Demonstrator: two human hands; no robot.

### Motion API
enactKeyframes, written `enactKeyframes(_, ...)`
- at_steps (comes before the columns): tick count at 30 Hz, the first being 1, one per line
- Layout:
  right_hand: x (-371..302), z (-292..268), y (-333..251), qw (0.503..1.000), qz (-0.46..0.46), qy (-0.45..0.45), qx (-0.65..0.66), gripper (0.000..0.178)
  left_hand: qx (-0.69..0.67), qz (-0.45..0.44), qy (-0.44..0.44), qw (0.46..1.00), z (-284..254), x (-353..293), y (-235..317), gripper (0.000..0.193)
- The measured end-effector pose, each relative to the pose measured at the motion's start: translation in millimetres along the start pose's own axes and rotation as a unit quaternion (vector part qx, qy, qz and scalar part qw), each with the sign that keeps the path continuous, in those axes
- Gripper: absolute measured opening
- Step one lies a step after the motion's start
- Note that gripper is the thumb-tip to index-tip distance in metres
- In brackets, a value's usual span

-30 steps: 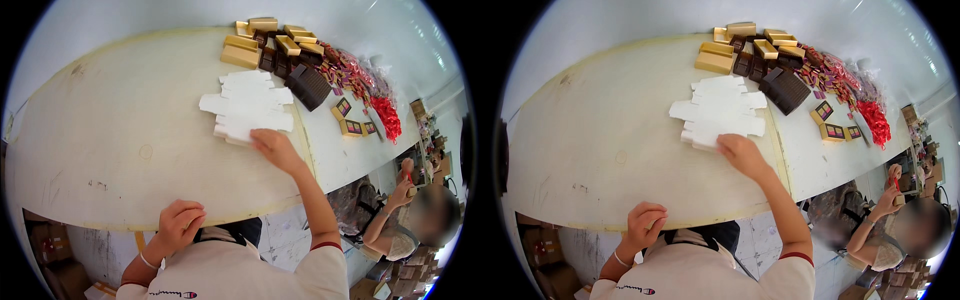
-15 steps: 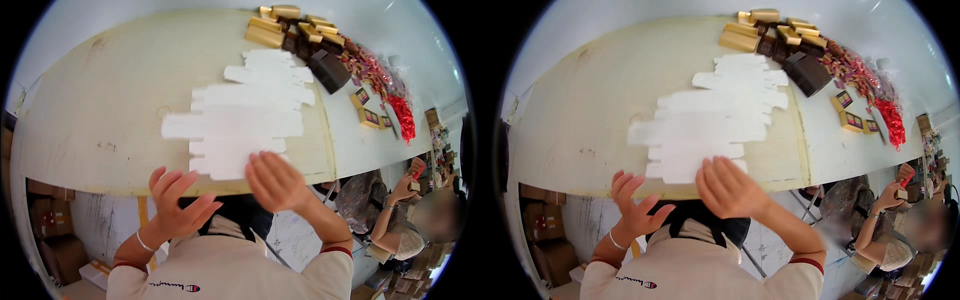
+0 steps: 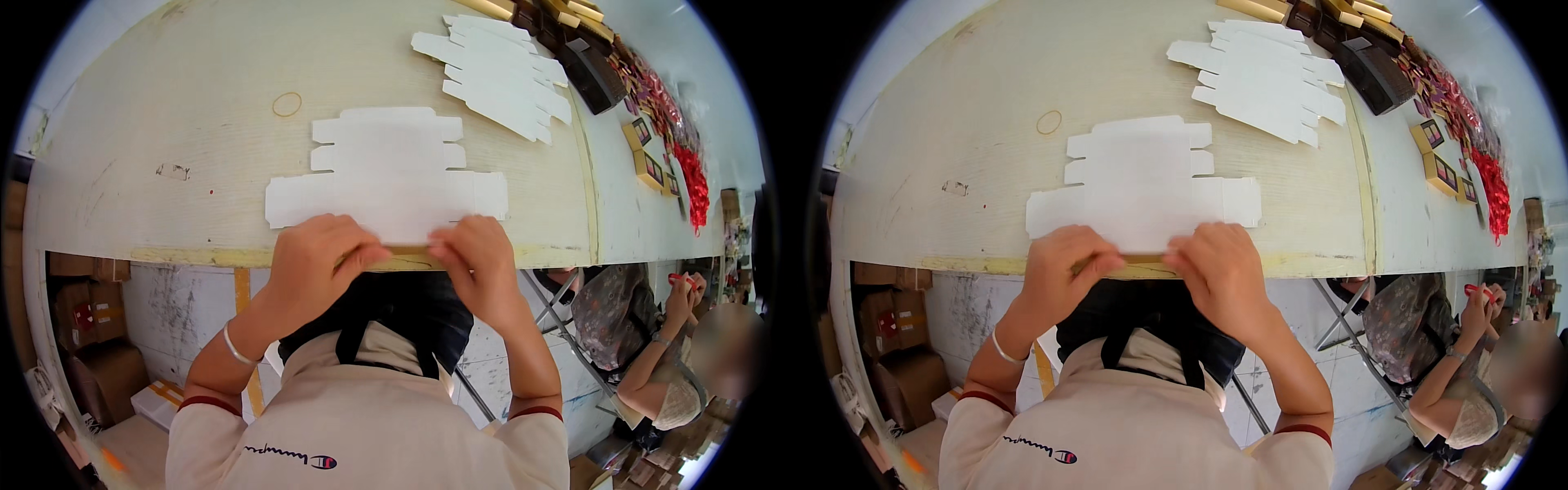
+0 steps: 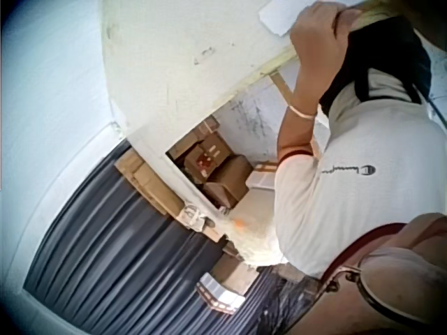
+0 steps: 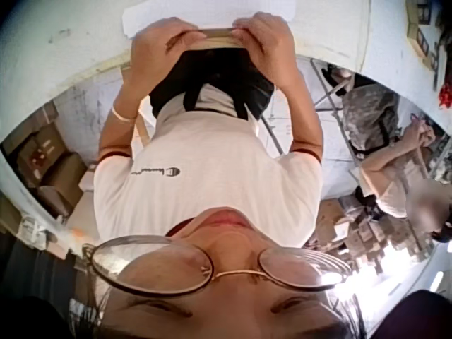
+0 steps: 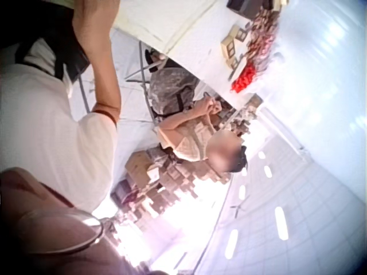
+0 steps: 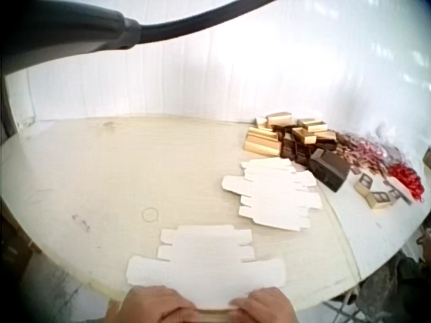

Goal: The person folds flat white cardboard pieces into small rectangular boxes on a worktable. They repeatedly pick up a piece, fold the side flaps inward, and tuck the ends to form a box, then place it aside. Another person is visible in the background working at the same table.

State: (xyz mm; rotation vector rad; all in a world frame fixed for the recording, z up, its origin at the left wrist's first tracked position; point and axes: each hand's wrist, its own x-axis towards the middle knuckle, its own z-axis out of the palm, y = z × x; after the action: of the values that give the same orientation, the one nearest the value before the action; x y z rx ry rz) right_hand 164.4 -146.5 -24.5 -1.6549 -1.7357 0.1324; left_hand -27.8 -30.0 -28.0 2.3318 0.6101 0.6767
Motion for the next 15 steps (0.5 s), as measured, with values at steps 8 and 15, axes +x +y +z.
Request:
enactKeyframes(8,-15,9,0,0.976,-0.129,-0.013,-0.176,0.030,0.182,0.110,0.040,0.976,14,-9,0,0.029)
enactKeyframes(15,-26,8,-9,0.986,-0.117,-0.039,-0.113,0.029,0.147,0.175,-0.001,0.973,2,-15,0,0.031)
